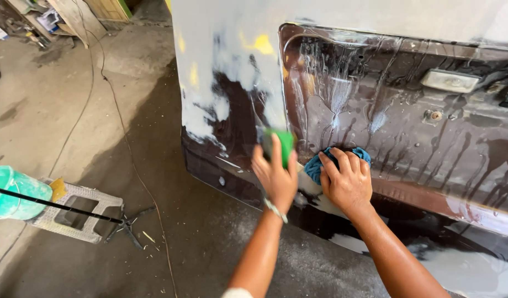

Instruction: The person scrubs a large, detached car door panel with a green sponge and a blue cloth. They repeatedly dip the sponge into a bucket of water and wipe the surface to remove residue.

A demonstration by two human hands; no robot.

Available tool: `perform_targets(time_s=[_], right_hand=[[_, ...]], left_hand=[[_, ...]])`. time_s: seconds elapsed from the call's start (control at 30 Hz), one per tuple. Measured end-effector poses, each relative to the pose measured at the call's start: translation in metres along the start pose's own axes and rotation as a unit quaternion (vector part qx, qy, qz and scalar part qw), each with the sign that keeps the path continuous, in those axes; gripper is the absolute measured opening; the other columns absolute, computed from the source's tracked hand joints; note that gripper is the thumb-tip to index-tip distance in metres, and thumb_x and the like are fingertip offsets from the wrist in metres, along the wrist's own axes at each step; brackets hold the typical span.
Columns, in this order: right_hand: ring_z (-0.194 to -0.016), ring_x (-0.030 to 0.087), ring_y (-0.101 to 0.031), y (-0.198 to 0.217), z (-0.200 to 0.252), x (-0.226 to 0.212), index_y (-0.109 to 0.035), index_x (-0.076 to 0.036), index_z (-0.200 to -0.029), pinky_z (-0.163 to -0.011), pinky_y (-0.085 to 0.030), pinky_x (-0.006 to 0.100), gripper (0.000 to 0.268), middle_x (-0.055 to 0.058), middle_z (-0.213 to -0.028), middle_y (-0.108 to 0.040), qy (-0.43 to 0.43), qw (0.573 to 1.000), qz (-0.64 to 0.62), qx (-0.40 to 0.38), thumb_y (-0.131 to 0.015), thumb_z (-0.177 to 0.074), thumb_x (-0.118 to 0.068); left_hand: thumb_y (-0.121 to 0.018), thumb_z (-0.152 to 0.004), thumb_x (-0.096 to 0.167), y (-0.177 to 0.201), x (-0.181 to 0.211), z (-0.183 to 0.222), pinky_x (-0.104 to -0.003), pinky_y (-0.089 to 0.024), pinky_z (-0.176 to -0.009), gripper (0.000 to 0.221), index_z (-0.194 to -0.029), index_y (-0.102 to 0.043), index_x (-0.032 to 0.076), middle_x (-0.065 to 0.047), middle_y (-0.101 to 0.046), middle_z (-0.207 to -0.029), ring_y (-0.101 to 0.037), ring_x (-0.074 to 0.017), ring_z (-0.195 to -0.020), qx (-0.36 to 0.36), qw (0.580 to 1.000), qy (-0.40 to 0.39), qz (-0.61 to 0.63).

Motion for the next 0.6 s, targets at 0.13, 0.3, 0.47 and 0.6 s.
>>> perform_targets(time_s=[0.13,0.3,0.47,0.6], right_hand=[[-0.113,0.028,-0.061,-0.002,0.002,-0.002,-0.073,-0.014,-0.121,-0.095,-0.043,0.043,0.034,0.006,-0.126,-0.065,0.001,1.000,-0.007,-0.005,-0.070,-0.088,-0.019],[-0.112,0.027,-0.061,0.000,0.003,-0.001,-0.072,-0.014,-0.121,-0.095,-0.043,0.043,0.034,0.007,-0.126,-0.065,0.001,1.000,-0.005,0.000,-0.070,-0.088,-0.019],[-0.111,0.027,-0.062,0.005,0.001,0.001,-0.073,-0.014,-0.119,-0.095,-0.044,0.042,0.034,0.007,-0.124,-0.066,-0.001,1.000,-0.003,0.000,-0.070,-0.086,-0.019],[-0.111,0.028,-0.062,0.001,0.000,-0.002,-0.073,-0.014,-0.119,-0.093,-0.043,0.042,0.033,0.007,-0.124,-0.066,-0.001,1.000,-0.021,-0.008,-0.071,-0.087,-0.020]], left_hand=[[-0.059,-0.105,0.043,-0.010,-0.025,-0.086,-0.052,-0.042,-0.105,0.061,-0.160,-0.040,0.024,-0.026,-0.041,-0.142,-0.047,-0.0403,-0.127,0.046,0.997,0.061,0.007],[-0.059,-0.105,0.041,0.002,0.000,0.000,-0.052,-0.039,-0.110,0.062,-0.161,-0.040,0.021,-0.027,-0.039,-0.147,-0.045,-0.0419,-0.134,0.061,0.997,0.051,-0.002],[-0.065,-0.100,0.042,0.005,0.009,0.024,-0.055,-0.038,-0.108,0.067,-0.158,-0.043,0.018,-0.026,-0.041,-0.142,-0.045,-0.0445,-0.130,0.029,0.999,-0.011,-0.016],[-0.065,-0.104,0.041,0.002,-0.013,-0.065,-0.053,-0.040,-0.106,0.064,-0.160,-0.044,0.018,-0.024,-0.044,-0.140,-0.047,-0.0420,-0.126,0.044,0.998,0.039,-0.001]])
Point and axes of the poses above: each hand's wrist, its own z-axis away from the middle knuckle, its own y-axis out of the back of the hand, x = y × z, the point moved 3 cm from there along -z, towards the middle knuckle
